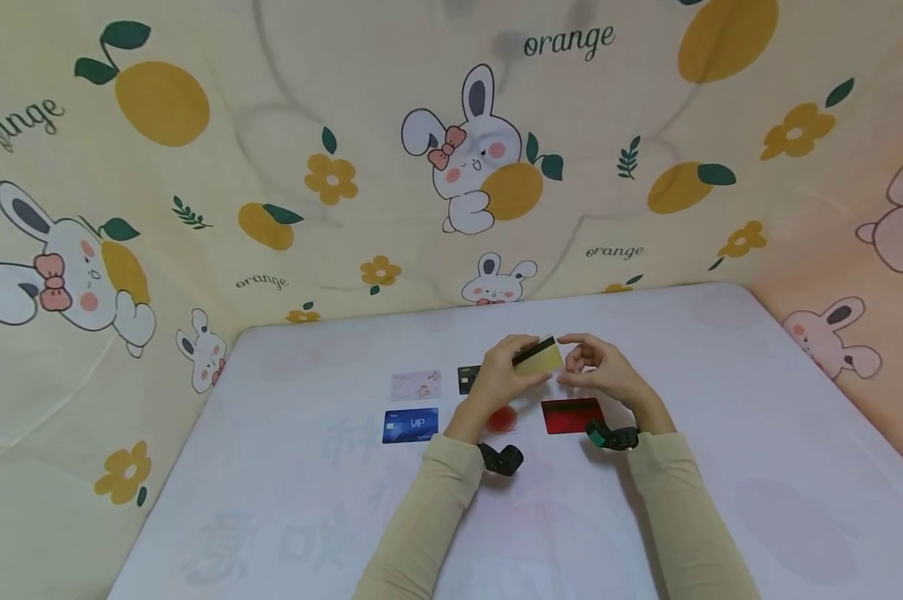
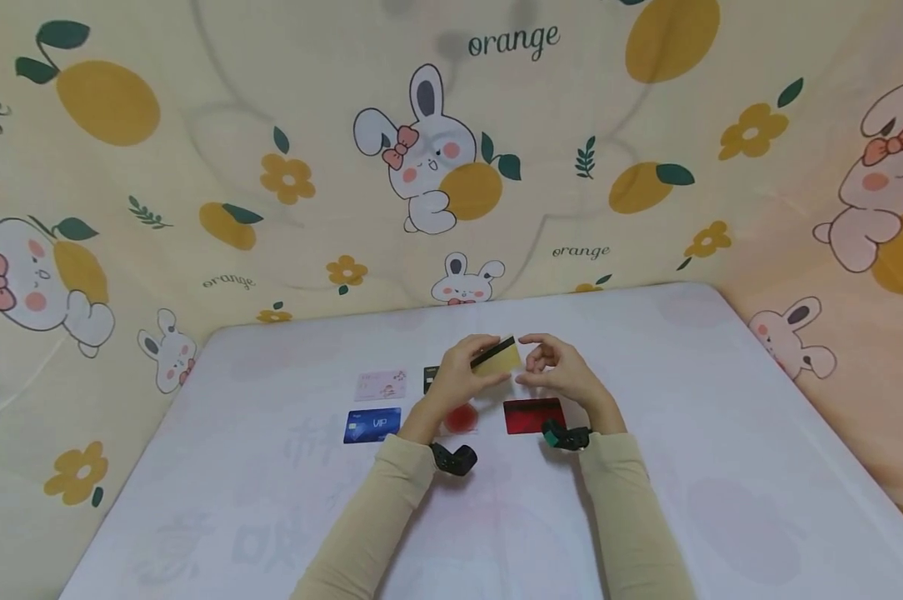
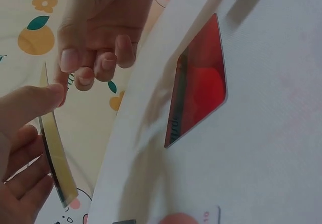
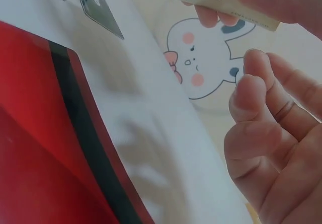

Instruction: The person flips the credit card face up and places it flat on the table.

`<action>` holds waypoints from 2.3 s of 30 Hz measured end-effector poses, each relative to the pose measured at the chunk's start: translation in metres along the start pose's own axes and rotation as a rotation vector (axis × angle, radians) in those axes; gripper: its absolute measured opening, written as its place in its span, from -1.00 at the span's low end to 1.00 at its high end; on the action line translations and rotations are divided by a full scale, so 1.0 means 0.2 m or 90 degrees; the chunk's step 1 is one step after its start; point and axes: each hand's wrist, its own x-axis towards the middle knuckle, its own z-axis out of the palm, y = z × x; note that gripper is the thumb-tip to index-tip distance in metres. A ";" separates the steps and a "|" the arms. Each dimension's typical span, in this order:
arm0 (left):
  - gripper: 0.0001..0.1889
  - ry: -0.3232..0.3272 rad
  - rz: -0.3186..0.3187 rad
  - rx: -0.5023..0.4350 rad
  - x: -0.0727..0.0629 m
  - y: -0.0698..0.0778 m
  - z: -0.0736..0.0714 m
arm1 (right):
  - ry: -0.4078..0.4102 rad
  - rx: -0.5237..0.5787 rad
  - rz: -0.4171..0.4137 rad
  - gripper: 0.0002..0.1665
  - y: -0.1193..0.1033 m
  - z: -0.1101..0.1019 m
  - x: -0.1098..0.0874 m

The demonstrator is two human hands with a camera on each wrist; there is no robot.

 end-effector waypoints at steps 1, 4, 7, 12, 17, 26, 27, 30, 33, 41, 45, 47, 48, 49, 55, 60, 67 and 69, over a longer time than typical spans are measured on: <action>-0.42 0.001 -0.001 -0.007 0.00 0.00 0.00 | 0.000 0.005 0.006 -0.27 0.00 0.00 0.00; -0.42 -0.001 -0.011 -0.036 0.00 0.00 -0.01 | -0.001 0.019 0.025 -0.28 0.01 0.01 0.00; -0.41 -0.003 -0.024 -0.057 -0.01 0.01 -0.01 | -0.008 0.017 0.042 -0.29 0.03 0.01 0.00; -0.41 -0.008 -0.037 -0.077 -0.01 0.03 -0.01 | -0.037 0.016 0.059 -0.26 0.06 0.02 0.00; -0.40 -0.015 -0.044 -0.093 -0.02 0.05 -0.02 | -0.063 0.037 0.066 -0.24 0.06 0.03 0.00; -0.39 -0.011 -0.041 -0.118 -0.01 0.07 -0.03 | -0.088 0.045 0.071 -0.27 0.05 0.07 0.02; -0.39 -0.009 -0.035 -0.122 -0.01 0.07 -0.03 | -0.090 0.041 0.069 -0.28 0.05 0.07 0.02; -0.40 0.000 -0.014 -0.128 -0.01 0.07 -0.03 | -0.086 0.038 0.070 -0.31 0.06 0.08 0.03; -0.41 0.002 -0.005 -0.138 0.00 0.08 -0.03 | -0.087 0.042 0.069 -0.33 0.06 0.08 0.03; -0.39 -0.011 -0.031 -0.177 0.00 0.11 -0.04 | -0.101 0.042 0.093 -0.32 0.07 0.09 0.04; -0.39 -0.014 -0.043 -0.195 0.00 0.12 -0.05 | -0.106 0.046 0.107 -0.34 0.07 0.10 0.05; -0.39 -0.016 -0.049 -0.204 0.00 0.12 -0.05 | -0.110 0.054 0.106 -0.34 0.07 0.10 0.05; -0.39 -0.018 -0.053 -0.211 -0.01 0.12 -0.05 | -0.112 0.059 0.104 -0.34 0.07 0.10 0.05; -0.39 -0.019 -0.055 -0.216 -0.01 0.12 -0.05 | -0.113 0.063 0.102 -0.34 0.07 0.10 0.05; -0.37 -0.024 -0.065 -0.225 -0.01 0.13 -0.06 | -0.108 0.059 0.097 -0.54 0.07 0.10 0.04; -0.36 -0.018 -0.043 -0.187 -0.01 0.13 -0.08 | -0.101 0.056 0.093 -0.62 0.07 0.10 0.04; -0.39 0.009 -0.002 -0.165 0.01 0.15 -0.09 | -0.109 0.066 0.066 -0.77 0.07 0.10 0.05; -0.42 0.017 0.004 -0.157 0.01 0.15 -0.09 | -0.115 0.060 0.055 -0.73 0.08 0.10 0.05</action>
